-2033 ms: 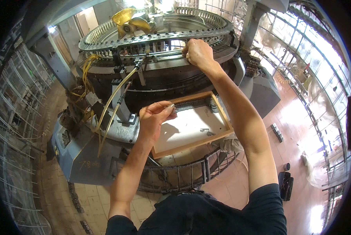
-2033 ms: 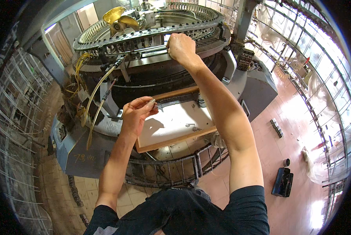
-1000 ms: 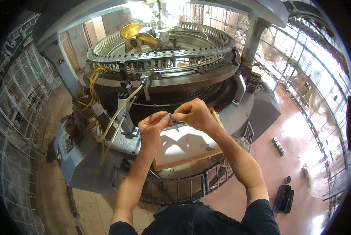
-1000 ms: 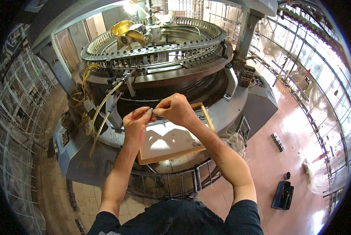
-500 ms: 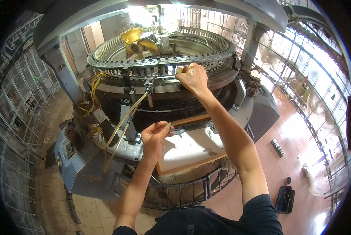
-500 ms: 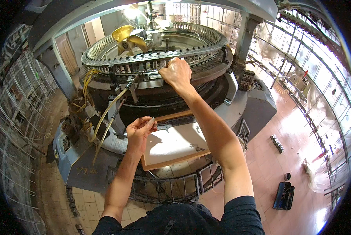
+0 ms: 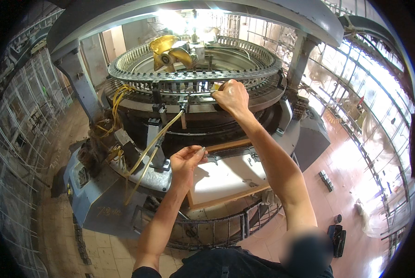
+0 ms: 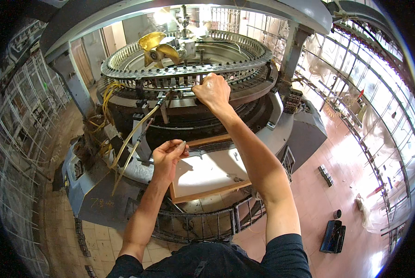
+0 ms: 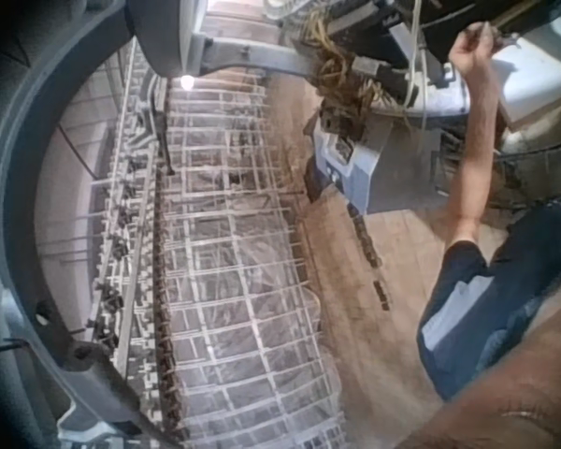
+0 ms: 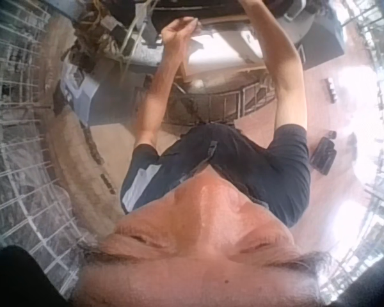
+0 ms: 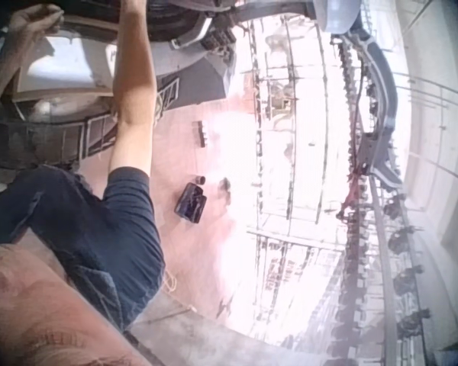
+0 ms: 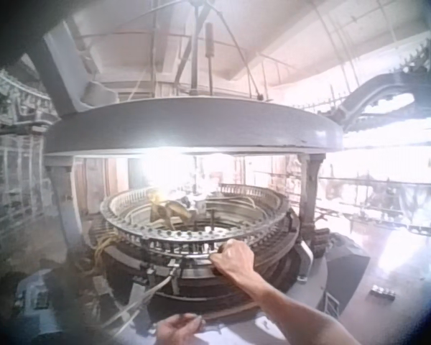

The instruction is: The person repeatedly picks small metal components from a wooden tray and places them into slots on a circular machine part. They handle each piece individually, aligning and inserting it into the machine's ring structure.

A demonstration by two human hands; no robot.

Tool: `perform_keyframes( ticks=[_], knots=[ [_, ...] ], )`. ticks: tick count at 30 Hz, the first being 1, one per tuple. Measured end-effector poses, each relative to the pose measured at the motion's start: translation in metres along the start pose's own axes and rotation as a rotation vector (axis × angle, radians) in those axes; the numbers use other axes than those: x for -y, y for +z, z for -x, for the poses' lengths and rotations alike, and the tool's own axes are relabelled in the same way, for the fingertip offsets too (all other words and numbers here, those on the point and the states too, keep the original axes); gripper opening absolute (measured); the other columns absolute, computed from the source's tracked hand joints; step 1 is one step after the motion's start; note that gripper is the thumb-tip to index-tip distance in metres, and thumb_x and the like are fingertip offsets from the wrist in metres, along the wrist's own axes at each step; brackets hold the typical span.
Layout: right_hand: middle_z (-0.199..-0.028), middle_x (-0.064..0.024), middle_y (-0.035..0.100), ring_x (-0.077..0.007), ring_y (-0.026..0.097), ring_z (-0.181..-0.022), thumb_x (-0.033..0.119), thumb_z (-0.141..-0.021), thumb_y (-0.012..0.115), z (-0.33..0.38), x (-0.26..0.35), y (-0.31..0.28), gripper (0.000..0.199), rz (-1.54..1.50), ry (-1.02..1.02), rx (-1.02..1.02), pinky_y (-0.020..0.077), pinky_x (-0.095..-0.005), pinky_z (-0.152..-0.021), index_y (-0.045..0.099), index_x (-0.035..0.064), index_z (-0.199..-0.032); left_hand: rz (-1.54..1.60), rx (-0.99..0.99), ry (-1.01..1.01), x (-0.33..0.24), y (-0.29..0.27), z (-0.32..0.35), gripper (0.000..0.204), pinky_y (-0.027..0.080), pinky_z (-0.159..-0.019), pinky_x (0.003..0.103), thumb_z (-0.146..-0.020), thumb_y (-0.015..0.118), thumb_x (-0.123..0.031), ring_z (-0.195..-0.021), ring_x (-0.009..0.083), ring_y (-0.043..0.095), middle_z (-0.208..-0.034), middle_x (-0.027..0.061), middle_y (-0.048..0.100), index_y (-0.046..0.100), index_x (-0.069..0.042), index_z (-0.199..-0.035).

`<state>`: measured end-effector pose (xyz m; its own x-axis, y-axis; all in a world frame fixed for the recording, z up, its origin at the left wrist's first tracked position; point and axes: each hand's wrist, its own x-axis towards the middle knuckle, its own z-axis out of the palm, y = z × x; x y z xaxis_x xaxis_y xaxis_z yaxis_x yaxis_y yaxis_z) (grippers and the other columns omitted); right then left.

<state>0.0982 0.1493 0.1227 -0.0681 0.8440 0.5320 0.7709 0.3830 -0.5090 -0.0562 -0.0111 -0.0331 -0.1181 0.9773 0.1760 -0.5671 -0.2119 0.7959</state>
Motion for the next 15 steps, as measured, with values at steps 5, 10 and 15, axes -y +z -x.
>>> perform_keyframes(
  ticks=[5,10,15],
  knots=[
    [-0.070,-0.0248,0.071,-0.0393,0.073,-0.068,0.019,-0.072,0.069,0.0016,0.0059,0.0010,0.022,0.063,-0.051,-0.008,0.0585,-0.0453,-0.066,0.074,-0.0033,-0.071,-0.004,-0.013,0.006,-0.0002,0.0015,0.0018,0.007,0.064,-0.078,0.035,-0.095,0.075,0.000,-0.086,0.0206,0.075,-0.095,0.0134,0.077,0.075,-0.001,-0.103],
    [-0.080,-0.0266,0.074,-0.0411,0.076,-0.079,0.015,-0.073,0.067,-0.0007,0.0107,0.0037,0.022,0.241,-0.058,0.074,0.0603,-0.0470,-0.073,0.077,-0.0036,-0.079,0.003,-0.016,-0.009,-0.0019,0.0039,0.0025,0.008,0.064,-0.079,0.032,-0.094,0.075,0.001,-0.083,0.0188,0.075,-0.094,0.0135,0.077,0.075,0.001,-0.103],
    [-0.082,-0.0305,0.072,-0.0470,0.073,-0.079,0.015,-0.073,0.064,0.0020,0.0054,0.0017,0.025,0.157,-0.062,0.058,0.0588,-0.0504,-0.075,0.079,-0.0030,-0.082,-0.002,-0.034,-0.019,-0.0038,0.0021,0.0067,0.009,0.064,-0.077,0.030,-0.094,0.075,0.002,-0.080,0.0175,0.076,-0.094,0.0134,0.078,0.075,0.001,-0.103]
  ],
)
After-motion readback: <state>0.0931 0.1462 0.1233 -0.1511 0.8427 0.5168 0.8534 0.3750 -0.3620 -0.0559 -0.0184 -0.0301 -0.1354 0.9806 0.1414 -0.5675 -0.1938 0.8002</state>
